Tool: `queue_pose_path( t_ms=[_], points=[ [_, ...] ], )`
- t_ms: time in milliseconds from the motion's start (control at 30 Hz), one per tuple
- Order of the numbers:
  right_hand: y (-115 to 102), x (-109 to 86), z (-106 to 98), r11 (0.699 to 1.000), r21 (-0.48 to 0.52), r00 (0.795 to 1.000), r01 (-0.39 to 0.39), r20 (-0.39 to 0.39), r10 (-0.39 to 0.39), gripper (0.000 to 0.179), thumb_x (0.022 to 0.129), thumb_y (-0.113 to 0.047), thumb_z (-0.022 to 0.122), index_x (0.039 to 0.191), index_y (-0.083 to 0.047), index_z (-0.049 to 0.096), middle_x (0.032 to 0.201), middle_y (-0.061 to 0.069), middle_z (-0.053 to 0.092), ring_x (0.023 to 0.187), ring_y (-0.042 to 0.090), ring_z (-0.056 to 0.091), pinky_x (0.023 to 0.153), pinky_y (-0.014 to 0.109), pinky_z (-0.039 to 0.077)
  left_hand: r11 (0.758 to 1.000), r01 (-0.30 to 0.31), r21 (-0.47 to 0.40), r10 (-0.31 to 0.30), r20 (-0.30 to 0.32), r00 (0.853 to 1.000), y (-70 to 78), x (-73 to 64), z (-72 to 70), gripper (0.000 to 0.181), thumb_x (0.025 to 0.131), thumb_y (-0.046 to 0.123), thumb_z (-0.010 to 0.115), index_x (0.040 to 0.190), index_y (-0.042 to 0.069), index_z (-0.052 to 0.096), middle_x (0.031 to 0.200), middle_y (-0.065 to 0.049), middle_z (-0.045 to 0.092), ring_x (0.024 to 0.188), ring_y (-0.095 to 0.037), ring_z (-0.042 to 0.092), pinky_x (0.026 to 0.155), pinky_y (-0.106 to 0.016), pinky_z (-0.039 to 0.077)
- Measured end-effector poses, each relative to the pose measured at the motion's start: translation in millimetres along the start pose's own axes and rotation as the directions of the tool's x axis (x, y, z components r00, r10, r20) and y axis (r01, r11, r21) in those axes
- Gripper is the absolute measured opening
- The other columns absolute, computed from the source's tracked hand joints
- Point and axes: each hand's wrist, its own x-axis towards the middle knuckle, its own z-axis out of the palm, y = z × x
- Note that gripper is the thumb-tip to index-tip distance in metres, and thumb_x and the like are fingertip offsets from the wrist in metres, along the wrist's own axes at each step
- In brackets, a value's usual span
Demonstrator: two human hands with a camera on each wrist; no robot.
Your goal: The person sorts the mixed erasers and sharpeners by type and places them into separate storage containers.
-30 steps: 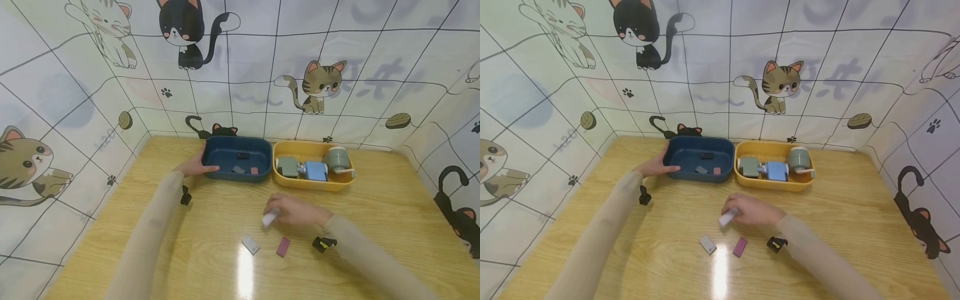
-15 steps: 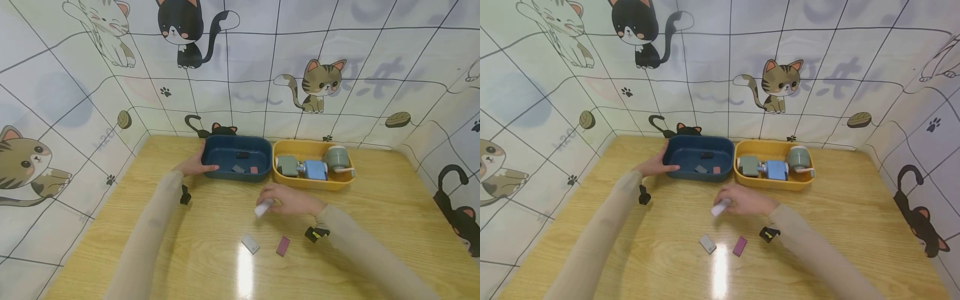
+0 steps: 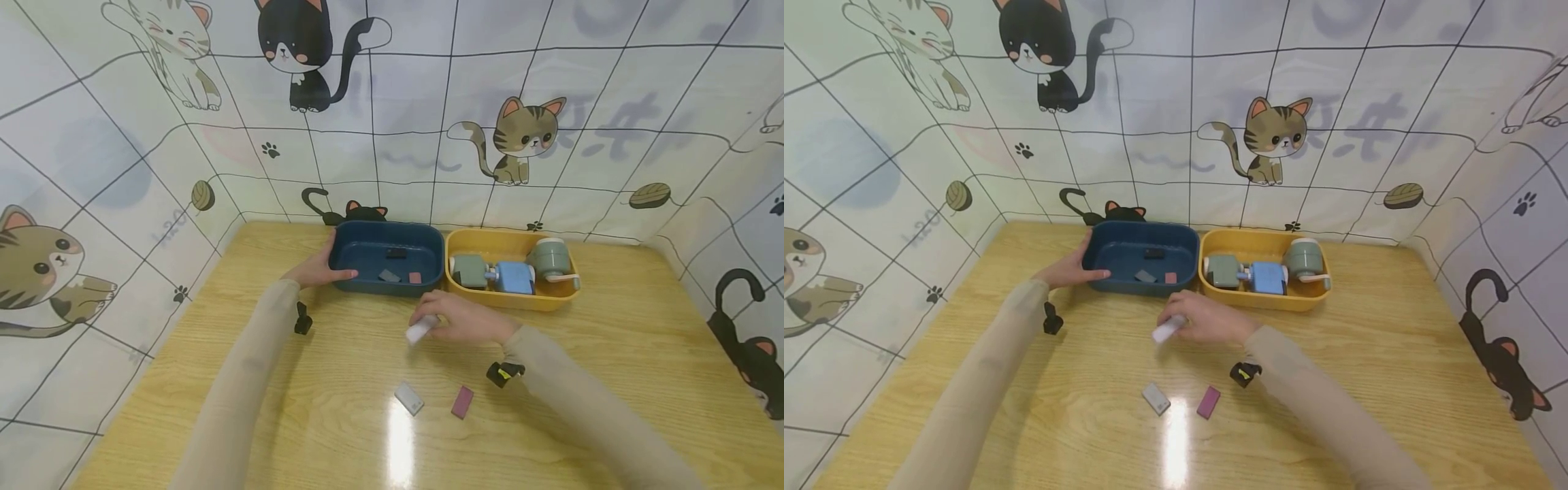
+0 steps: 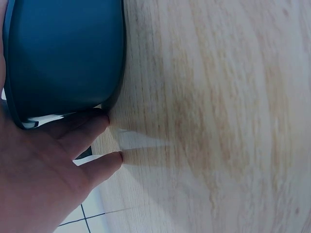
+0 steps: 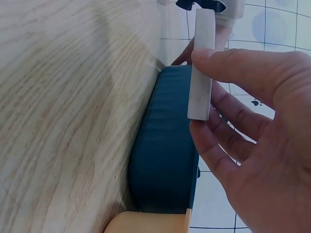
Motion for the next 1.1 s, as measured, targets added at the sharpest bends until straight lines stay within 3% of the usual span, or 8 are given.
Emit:
queue_pose_path(
  t_ms=[567,800,967,1100],
  points=[
    [11.2,19.6,-7.1,1.000,0.014,1.000,0.009,-0.025,-0.009,0.031,0.085,0.001,0.070,0.114,-0.007,0.069,0.115,0.006,0.062,0.115,0.030,0.051,0.091,0.044,0.046,1.000,0.000,0.005,0.000,0.000,1.000,-0.8,-0.4,-0.6,0.118,0.084,0.053,0.070,0.151,0.024,-0.022,0.160,-0.014,-0.005,0.143,-0.038,0.013,0.111,-0.053,0.020],
    [12.1,27.8,-11.4,0.999,0.022,0.999,-0.028,-0.030,0.028,0.029,0.085,0.002,0.070,0.112,-0.006,0.069,0.130,0.021,0.056,0.133,0.044,0.034,0.102,0.054,0.036,1.000,-0.023,-0.006,0.023,-0.014,1.000,2.1,-1.8,-0.3,0.117,0.085,0.047,0.071,0.152,0.020,-0.021,0.159,-0.017,-0.003,0.143,-0.038,0.011,0.111,-0.053,0.019],
    [13.9,32.7,-13.0,0.999,0.002,0.998,-0.049,-0.039,0.050,0.029,0.085,-0.001,0.071,0.113,-0.008,0.069,0.129,0.021,0.056,0.130,0.042,0.040,0.101,0.053,0.038,1.000,-0.024,-0.010,0.024,-0.017,1.000,1.5,-1.0,-0.2,0.116,0.085,0.046,0.071,0.152,0.019,-0.021,0.160,-0.017,-0.004,0.144,-0.037,0.010,0.111,-0.053,0.018],
    [15.1,36.8,-14.4,0.999,-0.012,0.998,-0.043,-0.047,0.042,0.029,0.086,-0.003,0.071,0.114,-0.009,0.069,0.116,0.010,0.061,0.111,0.029,0.053,0.092,0.044,0.045,1.000,-0.016,-0.007,0.016,-0.004,1.000,0.5,-0.4,-0.3,0.117,0.085,0.048,0.070,0.151,0.020,-0.022,0.160,-0.015,-0.007,0.144,-0.037,0.008,0.112,-0.053,0.017]
  ],
)
